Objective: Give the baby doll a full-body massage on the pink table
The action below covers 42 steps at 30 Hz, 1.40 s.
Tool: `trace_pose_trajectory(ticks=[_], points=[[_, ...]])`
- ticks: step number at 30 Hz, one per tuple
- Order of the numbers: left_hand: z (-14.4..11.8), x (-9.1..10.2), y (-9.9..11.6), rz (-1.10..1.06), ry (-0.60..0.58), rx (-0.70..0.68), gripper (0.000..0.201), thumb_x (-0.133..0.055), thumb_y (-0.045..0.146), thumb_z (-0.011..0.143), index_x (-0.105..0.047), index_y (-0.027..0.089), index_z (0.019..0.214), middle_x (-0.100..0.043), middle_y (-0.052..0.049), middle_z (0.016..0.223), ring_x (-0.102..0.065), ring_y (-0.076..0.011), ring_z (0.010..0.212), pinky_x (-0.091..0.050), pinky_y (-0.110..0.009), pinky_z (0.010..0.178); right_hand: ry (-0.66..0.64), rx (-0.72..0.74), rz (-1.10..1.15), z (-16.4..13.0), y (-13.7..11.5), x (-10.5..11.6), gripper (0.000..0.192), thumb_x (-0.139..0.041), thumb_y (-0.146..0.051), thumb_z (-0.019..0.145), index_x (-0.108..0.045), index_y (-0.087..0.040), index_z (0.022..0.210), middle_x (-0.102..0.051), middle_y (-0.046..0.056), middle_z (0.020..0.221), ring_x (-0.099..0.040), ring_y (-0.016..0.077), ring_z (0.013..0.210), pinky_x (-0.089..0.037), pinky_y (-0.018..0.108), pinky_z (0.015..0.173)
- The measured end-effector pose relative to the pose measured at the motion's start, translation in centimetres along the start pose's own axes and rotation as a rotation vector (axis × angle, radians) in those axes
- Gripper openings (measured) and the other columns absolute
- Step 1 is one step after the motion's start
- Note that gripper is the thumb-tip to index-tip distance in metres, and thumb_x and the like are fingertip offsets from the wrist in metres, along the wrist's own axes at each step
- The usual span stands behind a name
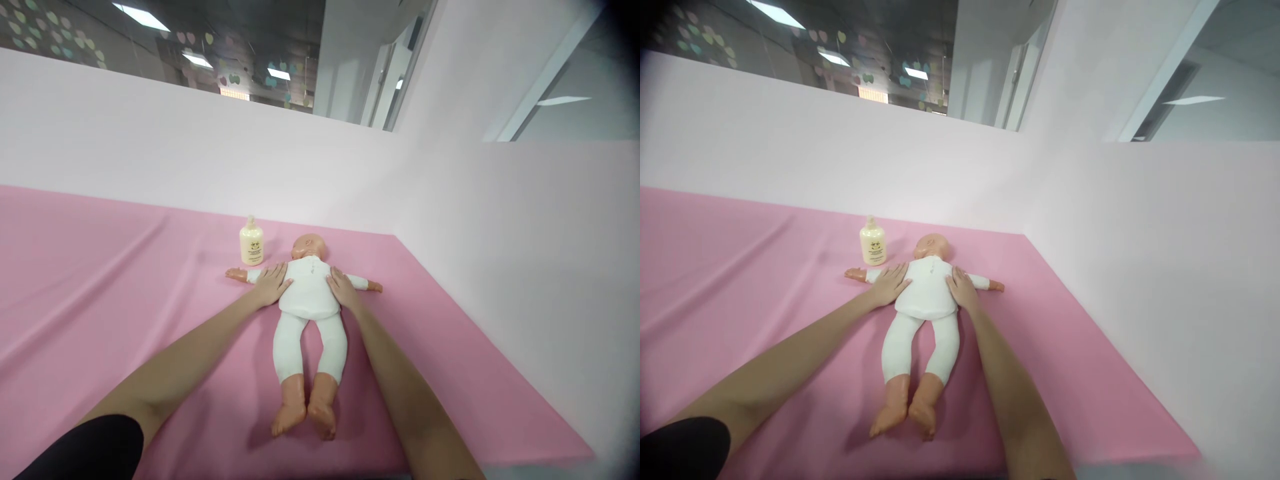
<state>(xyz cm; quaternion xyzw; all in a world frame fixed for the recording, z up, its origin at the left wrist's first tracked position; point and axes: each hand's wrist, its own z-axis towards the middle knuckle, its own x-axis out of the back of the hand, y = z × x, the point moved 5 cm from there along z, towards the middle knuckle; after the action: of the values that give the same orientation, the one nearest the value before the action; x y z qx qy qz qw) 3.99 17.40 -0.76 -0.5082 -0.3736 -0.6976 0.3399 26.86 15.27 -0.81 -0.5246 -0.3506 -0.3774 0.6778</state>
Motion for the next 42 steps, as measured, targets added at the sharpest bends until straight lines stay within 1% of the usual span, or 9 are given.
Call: trace_pose_trajectory(ticks=[7,13,18,26,32,36,42], points=[[-0.16,0.32,0.38,0.001,-0.037,0.005,0.068,-0.012,0.05,0.092,-0.02,0.008,0.144,-0.024,-0.013,0.149,-0.019,-0.0257,0.138,-0.014,-0.043,0.111,-0.03,-0.006,-0.007,0.05,0.1,-0.31,0.063,-0.019,-0.043,0.094,-0.026,-0.002,0.141,-0.026,0.016,0.148,-0.022,0.0219,0.139,-0.016,0.037,0.114],[-0.14,0.34,0.4,0.0,-0.031,-0.008,0.068,-0.012,0.05,0.092,-0.02,0.006,0.144,-0.024,-0.013,0.149,-0.021,-0.0268,0.138,-0.014,-0.044,0.111,-0.024,-0.008,0.008,0.1,0.27,-0.4,0.061,-0.02,-0.044,0.093,-0.027,-0.007,0.141,-0.026,0.014,0.148,-0.022,0.0201,0.139,-0.016,0.038,0.114],[-0.14,0.36,0.45,0.009,-0.038,-0.004,0.069,-0.013,0.05,0.092,-0.02,0.005,0.144,-0.024,-0.013,0.149,-0.021,-0.027,0.138,-0.015,-0.043,0.11,-0.031,-0.002,0.001,0.16,0.31,-0.39,0.061,-0.02,-0.044,0.093,-0.026,-0.007,0.141,-0.026,0.014,0.148,-0.022,0.0203,0.139,-0.016,0.038,0.114],[0.03,0.2,0.26,0.01,-0.042,-0.002,0.07,-0.012,0.052,0.092,-0.02,0.006,0.144,-0.024,-0.013,0.149,-0.022,-0.0268,0.137,-0.014,-0.042,0.111,-0.038,-0.004,-0.006,-0.02,0.01,-0.14,0.064,-0.019,-0.044,0.093,-0.025,-0.002,0.141,-0.025,0.016,0.148,-0.022,0.0217,0.139,-0.016,0.037,0.114],[0.09,0.1,0.18,0.002,-0.032,-0.008,0.072,-0.011,0.053,0.091,-0.02,0.006,0.144,-0.025,-0.012,0.149,-0.023,-0.0278,0.137,-0.015,-0.043,0.11,-0.034,-0.014,-0.01,-0.08,-0.04,-0.15,0.062,-0.019,-0.043,0.093,-0.026,-0.004,0.141,-0.025,0.015,0.148,-0.022,0.0211,0.139,-0.015,0.037,0.114],[0.14,0.04,0.13,0.009,-0.016,-0.015,0.071,-0.011,0.053,0.091,-0.021,0.007,0.144,-0.026,-0.013,0.148,-0.024,-0.0274,0.137,-0.016,-0.043,0.11,-0.031,-0.012,-0.009,-0.06,-0.08,-0.18,0.064,-0.019,-0.043,0.093,-0.026,-0.001,0.141,-0.026,0.016,0.148,-0.022,0.0228,0.138,-0.015,0.037,0.114],[0.18,-0.03,0.05,0.02,-0.012,-0.023,0.07,-0.012,0.053,0.091,-0.022,0.007,0.144,-0.027,-0.013,0.148,-0.026,-0.0277,0.136,-0.018,-0.044,0.109,-0.039,-0.027,0.006,-0.11,-0.09,-0.11,0.062,-0.019,-0.045,0.093,-0.024,-0.007,0.142,-0.023,0.014,0.149,-0.02,0.0211,0.139,-0.015,0.038,0.114]])
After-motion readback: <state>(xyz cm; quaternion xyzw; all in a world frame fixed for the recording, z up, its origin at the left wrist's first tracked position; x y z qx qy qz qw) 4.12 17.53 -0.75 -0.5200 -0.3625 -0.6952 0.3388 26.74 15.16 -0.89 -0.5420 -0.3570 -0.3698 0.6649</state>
